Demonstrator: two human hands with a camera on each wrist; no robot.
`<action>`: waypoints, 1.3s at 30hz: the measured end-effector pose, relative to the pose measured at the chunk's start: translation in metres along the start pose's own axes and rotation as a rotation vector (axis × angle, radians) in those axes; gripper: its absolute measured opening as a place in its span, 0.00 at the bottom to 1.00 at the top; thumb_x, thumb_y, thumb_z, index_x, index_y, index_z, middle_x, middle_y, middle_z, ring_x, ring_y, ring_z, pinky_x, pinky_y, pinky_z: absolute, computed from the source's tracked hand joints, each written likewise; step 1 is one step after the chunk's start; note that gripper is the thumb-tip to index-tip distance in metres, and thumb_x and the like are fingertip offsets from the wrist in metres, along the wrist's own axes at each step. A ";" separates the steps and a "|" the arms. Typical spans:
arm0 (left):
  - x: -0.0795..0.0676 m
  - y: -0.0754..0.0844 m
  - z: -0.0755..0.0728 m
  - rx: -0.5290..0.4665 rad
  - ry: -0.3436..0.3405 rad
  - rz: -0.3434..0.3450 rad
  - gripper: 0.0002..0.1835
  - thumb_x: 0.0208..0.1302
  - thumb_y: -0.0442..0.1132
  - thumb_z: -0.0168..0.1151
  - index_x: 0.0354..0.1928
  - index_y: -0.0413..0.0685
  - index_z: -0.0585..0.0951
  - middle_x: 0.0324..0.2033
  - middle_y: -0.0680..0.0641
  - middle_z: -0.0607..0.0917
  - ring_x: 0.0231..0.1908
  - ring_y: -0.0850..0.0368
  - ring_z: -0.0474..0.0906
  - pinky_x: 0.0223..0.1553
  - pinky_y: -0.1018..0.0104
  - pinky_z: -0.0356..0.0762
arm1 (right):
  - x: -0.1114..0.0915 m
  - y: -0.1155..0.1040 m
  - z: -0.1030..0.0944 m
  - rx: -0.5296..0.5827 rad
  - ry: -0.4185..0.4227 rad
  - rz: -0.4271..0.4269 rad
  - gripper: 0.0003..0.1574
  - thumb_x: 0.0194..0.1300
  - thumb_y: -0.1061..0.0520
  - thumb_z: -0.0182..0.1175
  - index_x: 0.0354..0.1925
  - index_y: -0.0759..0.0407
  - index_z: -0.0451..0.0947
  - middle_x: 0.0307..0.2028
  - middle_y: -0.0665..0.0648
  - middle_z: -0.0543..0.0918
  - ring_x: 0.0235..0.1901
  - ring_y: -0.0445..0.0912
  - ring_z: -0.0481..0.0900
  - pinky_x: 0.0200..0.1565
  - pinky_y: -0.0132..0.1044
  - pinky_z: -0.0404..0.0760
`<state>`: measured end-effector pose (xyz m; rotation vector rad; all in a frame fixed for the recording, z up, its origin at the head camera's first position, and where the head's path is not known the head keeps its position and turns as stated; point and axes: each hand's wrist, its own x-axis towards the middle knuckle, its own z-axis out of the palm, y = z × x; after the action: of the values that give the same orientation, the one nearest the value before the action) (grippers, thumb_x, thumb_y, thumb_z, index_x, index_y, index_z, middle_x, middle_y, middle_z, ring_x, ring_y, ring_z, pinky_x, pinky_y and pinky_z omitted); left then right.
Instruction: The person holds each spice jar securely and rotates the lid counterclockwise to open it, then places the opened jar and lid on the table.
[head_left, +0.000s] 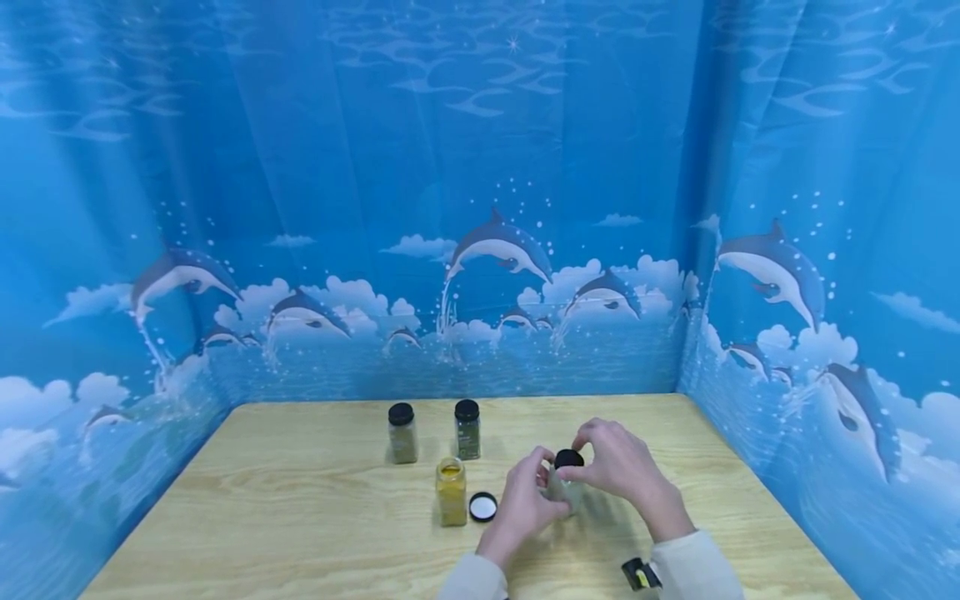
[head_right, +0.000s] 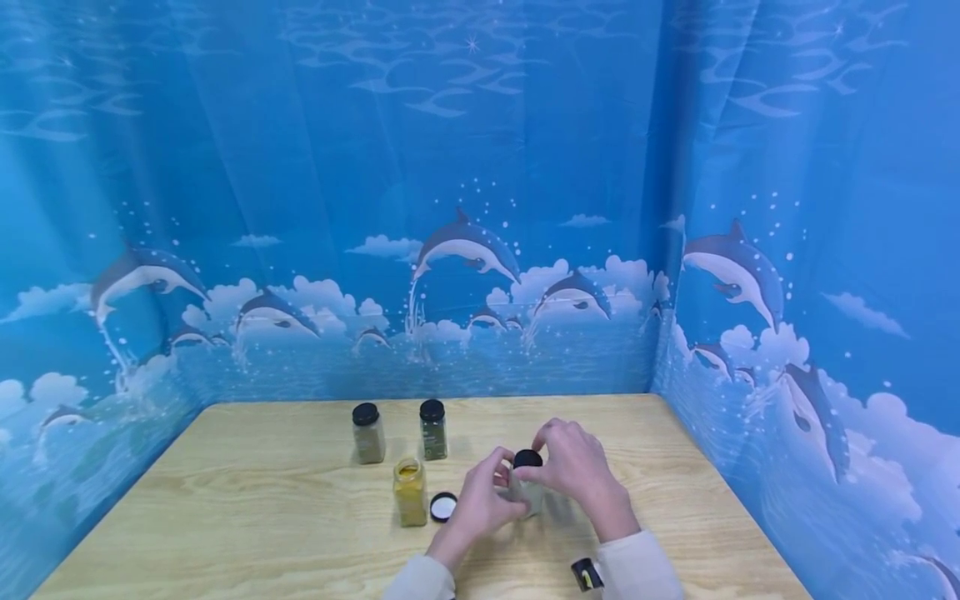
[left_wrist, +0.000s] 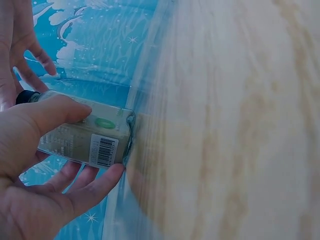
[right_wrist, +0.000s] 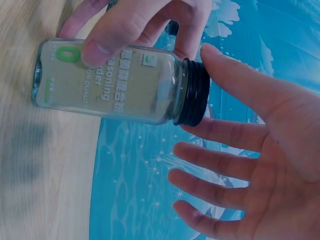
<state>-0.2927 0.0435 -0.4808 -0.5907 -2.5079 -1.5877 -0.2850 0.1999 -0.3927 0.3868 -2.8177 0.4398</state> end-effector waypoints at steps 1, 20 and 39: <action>0.000 0.000 0.000 -0.002 -0.001 -0.007 0.29 0.37 0.33 0.76 0.44 0.55 0.74 0.35 0.50 0.79 0.36 0.61 0.78 0.39 0.70 0.79 | 0.000 0.000 0.000 -0.003 0.000 -0.003 0.25 0.38 0.35 0.75 0.29 0.50 0.83 0.42 0.54 0.85 0.41 0.50 0.82 0.33 0.41 0.82; 0.000 -0.002 0.002 -0.073 -0.018 -0.010 0.28 0.41 0.33 0.74 0.46 0.55 0.74 0.37 0.48 0.81 0.39 0.57 0.80 0.42 0.67 0.81 | -0.002 -0.002 0.004 -0.086 0.018 -0.137 0.21 0.46 0.44 0.74 0.36 0.55 0.85 0.54 0.58 0.79 0.57 0.58 0.72 0.44 0.56 0.79; 0.002 -0.001 -0.002 -0.077 -0.037 -0.051 0.28 0.41 0.34 0.75 0.46 0.55 0.74 0.39 0.49 0.81 0.40 0.56 0.80 0.44 0.62 0.83 | -0.001 -0.001 0.004 -0.131 0.101 -0.129 0.28 0.42 0.33 0.72 0.36 0.50 0.86 0.64 0.63 0.71 0.71 0.67 0.48 0.54 0.84 0.41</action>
<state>-0.2947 0.0416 -0.4801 -0.5753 -2.5171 -1.7132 -0.2846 0.1976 -0.3962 0.5006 -2.6859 0.2390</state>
